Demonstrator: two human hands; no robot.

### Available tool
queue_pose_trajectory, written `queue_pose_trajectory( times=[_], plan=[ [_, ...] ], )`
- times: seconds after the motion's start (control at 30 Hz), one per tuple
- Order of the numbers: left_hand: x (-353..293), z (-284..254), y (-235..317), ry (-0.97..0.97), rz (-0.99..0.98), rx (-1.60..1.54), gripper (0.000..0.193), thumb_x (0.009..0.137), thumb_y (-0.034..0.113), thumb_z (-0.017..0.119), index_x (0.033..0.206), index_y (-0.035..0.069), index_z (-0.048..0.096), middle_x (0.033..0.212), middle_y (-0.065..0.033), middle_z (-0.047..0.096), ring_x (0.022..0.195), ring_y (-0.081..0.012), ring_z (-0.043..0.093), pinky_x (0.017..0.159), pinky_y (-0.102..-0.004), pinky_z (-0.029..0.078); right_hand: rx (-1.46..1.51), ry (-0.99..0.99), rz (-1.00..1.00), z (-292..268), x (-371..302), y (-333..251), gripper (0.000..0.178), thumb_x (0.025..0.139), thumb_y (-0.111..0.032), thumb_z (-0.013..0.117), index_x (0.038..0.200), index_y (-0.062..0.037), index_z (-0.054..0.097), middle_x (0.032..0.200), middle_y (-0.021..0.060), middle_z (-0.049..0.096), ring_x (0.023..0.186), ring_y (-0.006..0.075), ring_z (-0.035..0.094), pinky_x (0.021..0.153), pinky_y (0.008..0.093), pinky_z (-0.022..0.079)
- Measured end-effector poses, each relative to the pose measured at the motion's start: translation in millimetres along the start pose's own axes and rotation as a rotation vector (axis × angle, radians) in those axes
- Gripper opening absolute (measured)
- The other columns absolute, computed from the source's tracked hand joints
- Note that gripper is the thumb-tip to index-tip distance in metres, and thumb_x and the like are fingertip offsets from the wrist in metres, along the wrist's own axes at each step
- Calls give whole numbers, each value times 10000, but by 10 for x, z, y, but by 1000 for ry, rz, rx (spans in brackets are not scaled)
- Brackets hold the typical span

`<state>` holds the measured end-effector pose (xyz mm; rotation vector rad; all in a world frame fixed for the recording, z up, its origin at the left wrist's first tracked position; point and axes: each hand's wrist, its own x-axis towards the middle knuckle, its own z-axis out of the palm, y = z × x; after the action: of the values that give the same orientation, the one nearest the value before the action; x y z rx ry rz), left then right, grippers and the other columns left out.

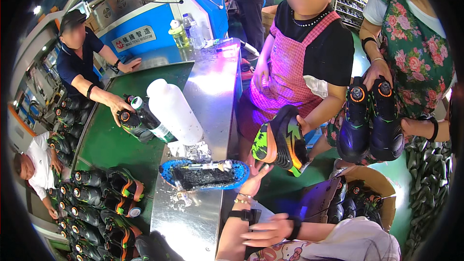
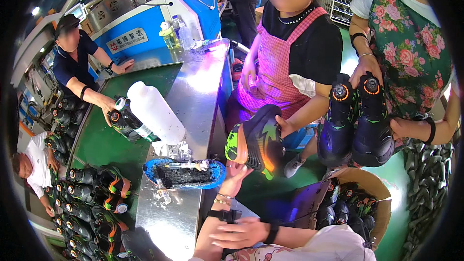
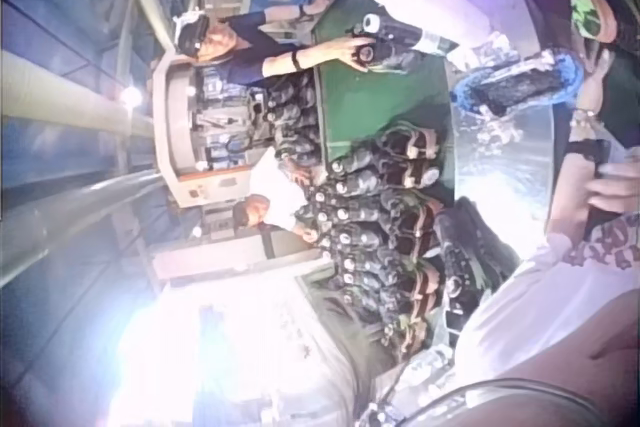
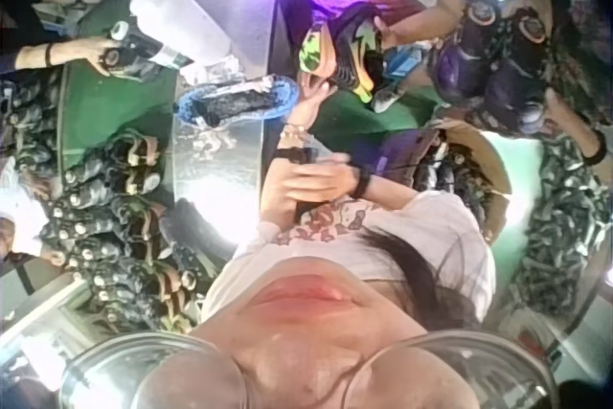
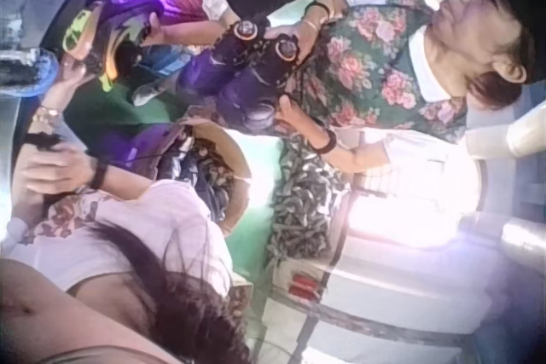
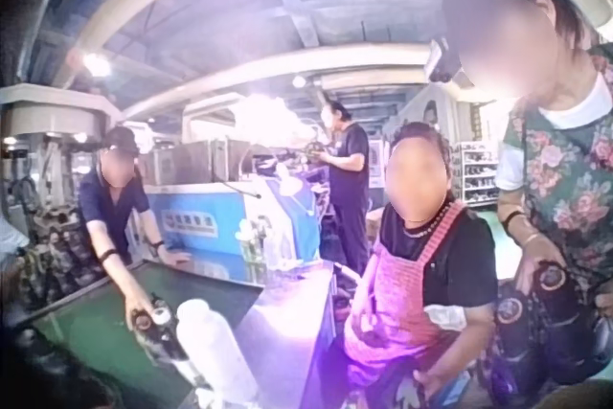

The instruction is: Applying adhesive using a syringe to bond shoe components at an assembly line.

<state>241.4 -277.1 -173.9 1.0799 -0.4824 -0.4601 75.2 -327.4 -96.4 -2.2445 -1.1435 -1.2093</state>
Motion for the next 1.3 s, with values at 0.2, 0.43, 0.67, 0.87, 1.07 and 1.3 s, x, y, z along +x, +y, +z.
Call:
queue_pose_trajectory(
  times=[0.2,0.43,0.67,0.87,1.07,1.3],
  plan=[
    [-90,301,416,25,-79,-420,644,984,594,384,1501,221,293,1544,-3,307,1431,-216,253,1091,-595,306,-259,403,911,-449,401,492,565,796,-124,736,1257,-21,425,1377,194,430,1286,381,415,1074,480,326],
    [-112,596,604,28,-134,-540,644,984,606,378,1479,195,351,1518,-19,363,1412,-215,298,1117,-529,267,-120,372,1075,-573,308,750,540,724,-166,818,1182,-61,553,1107,108,570,1089,317,492,967,424,381],
    [-211,652,845,17,216,-25,535,1037,369,430,1456,49,342,1540,-116,331,1429,-262,295,1161,-416,258,-267,116,746,-664,-113,622,732,575,-178,903,1218,-121,557,1056,122,587,1004,354,509,910,450,380],
    [-611,606,1114,32,482,78,589,1012,497,400,1339,8,426,1454,-235,418,1371,-333,396,1154,-450,277,-351,48,309,-782,114,245,444,730,-188,719,1166,-260,677,895,-101,681,717,44,563,813,354,297],
    [-1236,599,1517,-40,583,62,950,624,393,916,1355,80,396,1393,-250,447,1339,-369,418,1127,-479,300,58,227,235,-881,547,-132,517,738,-341,824,1152,-71,673,715,-71,664,617,71,522,807,303,316],
    [-1702,351,1567,249,170,206,733,822,432,742,1320,-41,487,1306,-171,562,1205,-224,538,1032,-352,417,741,131,385,-687,493,-167,522,847,-331,732,1177,67,661,729,36,632,611,183,534,773,380,407]
  ],
)
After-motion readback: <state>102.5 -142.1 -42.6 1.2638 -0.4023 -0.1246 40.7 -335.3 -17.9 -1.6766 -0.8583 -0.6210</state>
